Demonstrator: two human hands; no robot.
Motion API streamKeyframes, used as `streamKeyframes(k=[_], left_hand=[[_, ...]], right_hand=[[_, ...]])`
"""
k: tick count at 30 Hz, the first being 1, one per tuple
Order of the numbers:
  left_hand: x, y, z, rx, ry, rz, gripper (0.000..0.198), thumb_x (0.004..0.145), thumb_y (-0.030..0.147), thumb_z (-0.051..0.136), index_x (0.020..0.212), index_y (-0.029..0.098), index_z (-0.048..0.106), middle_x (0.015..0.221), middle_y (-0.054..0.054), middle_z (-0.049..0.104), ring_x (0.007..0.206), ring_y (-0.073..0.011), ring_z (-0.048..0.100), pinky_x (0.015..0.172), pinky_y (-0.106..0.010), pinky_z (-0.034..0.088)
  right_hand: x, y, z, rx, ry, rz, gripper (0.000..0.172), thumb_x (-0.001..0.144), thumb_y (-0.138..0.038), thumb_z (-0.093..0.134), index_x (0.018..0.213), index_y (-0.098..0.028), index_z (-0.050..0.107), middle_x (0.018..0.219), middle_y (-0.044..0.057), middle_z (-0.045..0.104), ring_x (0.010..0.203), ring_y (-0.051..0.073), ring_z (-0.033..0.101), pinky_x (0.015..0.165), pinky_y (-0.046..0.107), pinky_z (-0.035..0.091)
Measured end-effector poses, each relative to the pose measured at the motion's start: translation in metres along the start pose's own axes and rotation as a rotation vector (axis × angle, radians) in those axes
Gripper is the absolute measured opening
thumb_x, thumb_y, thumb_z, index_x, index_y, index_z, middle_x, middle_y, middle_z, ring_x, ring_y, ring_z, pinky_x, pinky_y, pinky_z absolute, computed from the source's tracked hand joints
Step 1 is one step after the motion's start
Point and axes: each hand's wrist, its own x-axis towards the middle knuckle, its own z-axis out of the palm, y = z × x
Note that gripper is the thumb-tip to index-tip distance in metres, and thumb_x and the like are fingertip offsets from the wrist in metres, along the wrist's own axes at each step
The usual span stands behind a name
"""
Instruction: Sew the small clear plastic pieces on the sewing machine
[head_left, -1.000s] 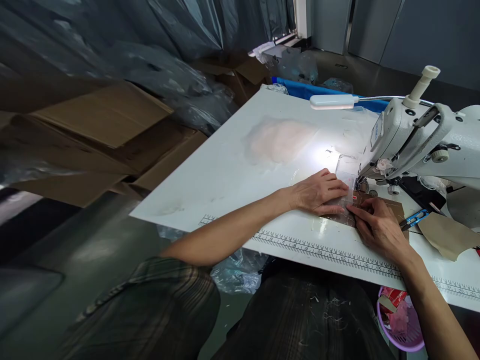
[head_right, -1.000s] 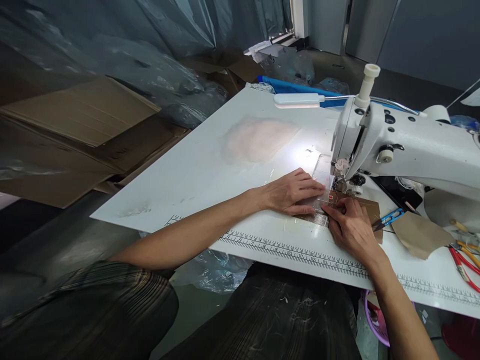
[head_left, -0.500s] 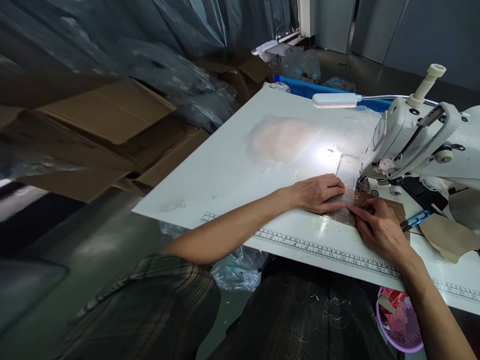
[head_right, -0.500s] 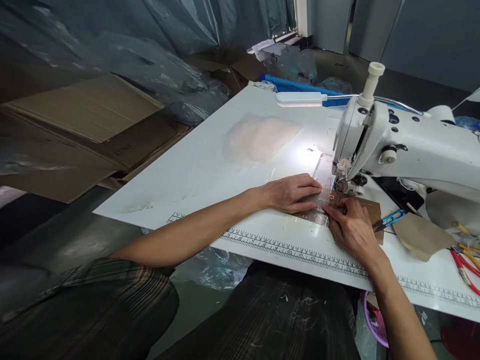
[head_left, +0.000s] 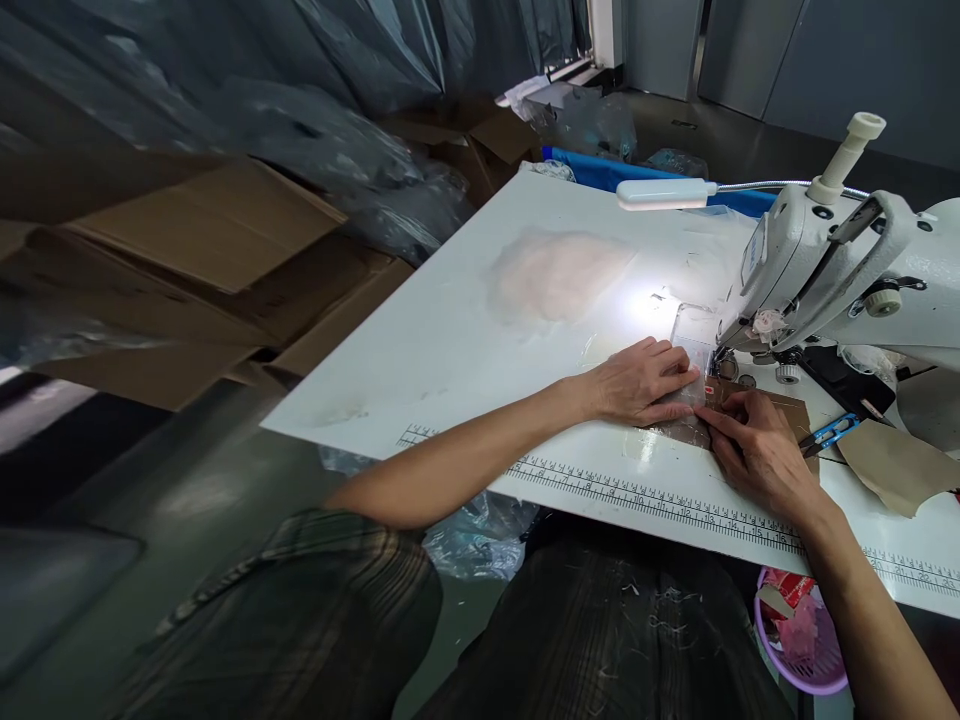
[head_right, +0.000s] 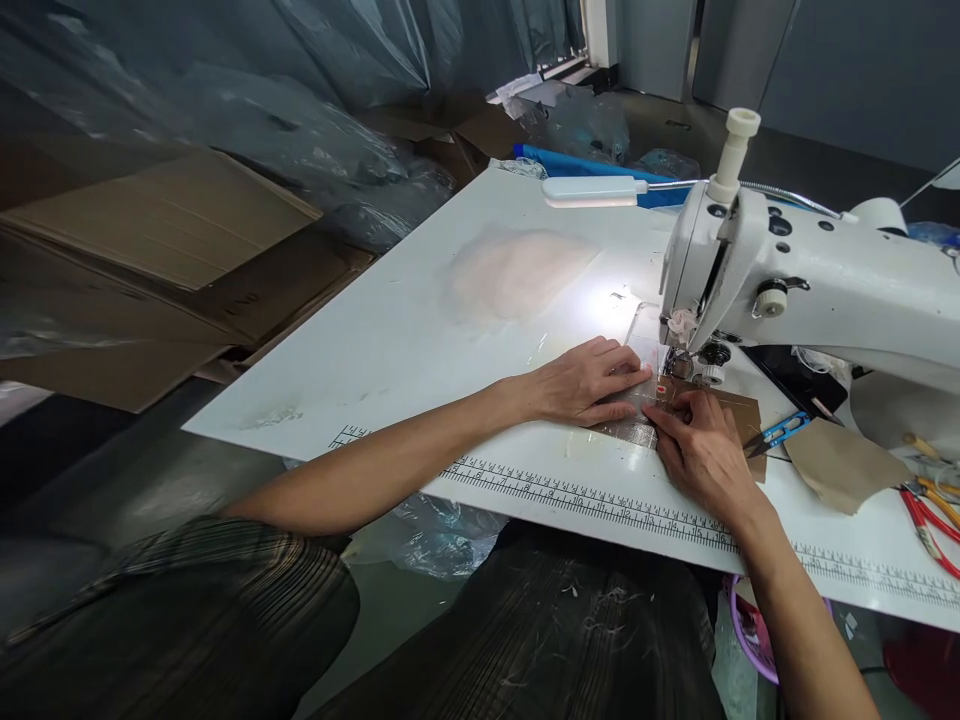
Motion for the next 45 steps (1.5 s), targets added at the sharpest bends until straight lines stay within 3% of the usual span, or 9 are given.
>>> streamKeyframes(k=[4, 7, 15, 21, 28, 36, 45], left_hand=[[-0.001, 0.002, 0.001, 0.029, 0.027, -0.005, 0.053, 0.104, 0.051, 0.026, 0.121, 0.012, 0.058, 0.104, -0.014, 0.063, 0.08, -0.0214, 0.051, 0.072, -0.035, 0.04], [-0.001, 0.001, 0.002, 0.049, 0.038, 0.013, 0.052, 0.104, 0.051, 0.029, 0.12, 0.011, 0.059, 0.119, -0.016, 0.063, 0.086, -0.0222, 0.052, 0.075, -0.036, 0.04], [-0.003, 0.001, 0.002, 0.081, -0.057, 0.007, 0.054, 0.103, 0.053, 0.03, 0.126, 0.014, 0.059, 0.138, -0.012, 0.058, 0.094, -0.0245, 0.053, 0.078, -0.038, 0.037], [0.007, -0.001, -0.006, 0.034, -0.144, -0.008, 0.051, 0.102, 0.052, 0.034, 0.123, 0.017, 0.063, 0.136, -0.012, 0.061, 0.092, -0.0239, 0.053, 0.077, -0.038, 0.034], [0.028, -0.009, -0.008, 0.034, -0.192, -0.011, 0.042, 0.104, 0.04, 0.035, 0.102, 0.022, 0.073, 0.124, -0.005, 0.068, 0.084, -0.0194, 0.056, 0.075, -0.037, 0.03], [0.022, -0.006, 0.002, 0.023, -0.106, -0.064, 0.038, 0.102, 0.034, 0.036, 0.111, 0.018, 0.069, 0.13, -0.007, 0.065, 0.086, -0.0222, 0.054, 0.072, -0.038, 0.03], [0.022, -0.012, 0.002, -0.12, -0.105, -0.132, 0.038, 0.1, 0.04, 0.038, 0.119, 0.02, 0.066, 0.133, -0.007, 0.064, 0.094, -0.0247, 0.054, 0.083, -0.041, 0.031]], right_hand=[[0.0, 0.0, 0.0, 0.002, 0.0, 0.007, 0.037, 0.096, -0.028, 0.045, 0.126, -0.028, 0.068, 0.107, 0.013, 0.059, 0.096, 0.025, 0.055, 0.08, 0.043, 0.05], [0.0, -0.001, 0.0, -0.007, 0.0, 0.011, 0.037, 0.096, -0.029, 0.046, 0.127, -0.029, 0.067, 0.105, 0.012, 0.059, 0.097, 0.026, 0.056, 0.081, 0.044, 0.051], [-0.001, -0.001, 0.003, -0.016, 0.025, 0.007, 0.036, 0.097, -0.031, 0.045, 0.124, -0.03, 0.069, 0.104, 0.011, 0.058, 0.096, 0.025, 0.056, 0.079, 0.043, 0.051], [0.0, 0.0, 0.006, 0.013, 0.054, 0.02, 0.035, 0.098, -0.032, 0.044, 0.122, -0.031, 0.069, 0.104, 0.011, 0.059, 0.096, 0.024, 0.056, 0.079, 0.042, 0.051], [0.002, 0.003, 0.011, 0.063, 0.09, 0.082, 0.035, 0.095, -0.028, 0.046, 0.12, -0.027, 0.071, 0.102, 0.011, 0.056, 0.089, 0.022, 0.054, 0.078, 0.041, 0.052], [0.006, 0.005, 0.008, 0.054, 0.091, 0.081, 0.036, 0.097, -0.03, 0.045, 0.122, -0.026, 0.07, 0.097, 0.011, 0.056, 0.081, 0.02, 0.054, 0.071, 0.038, 0.052], [0.009, 0.004, 0.006, 0.01, 0.089, 0.113, 0.036, 0.097, -0.032, 0.045, 0.123, -0.029, 0.07, 0.096, 0.009, 0.056, 0.08, 0.02, 0.057, 0.068, 0.035, 0.054]])
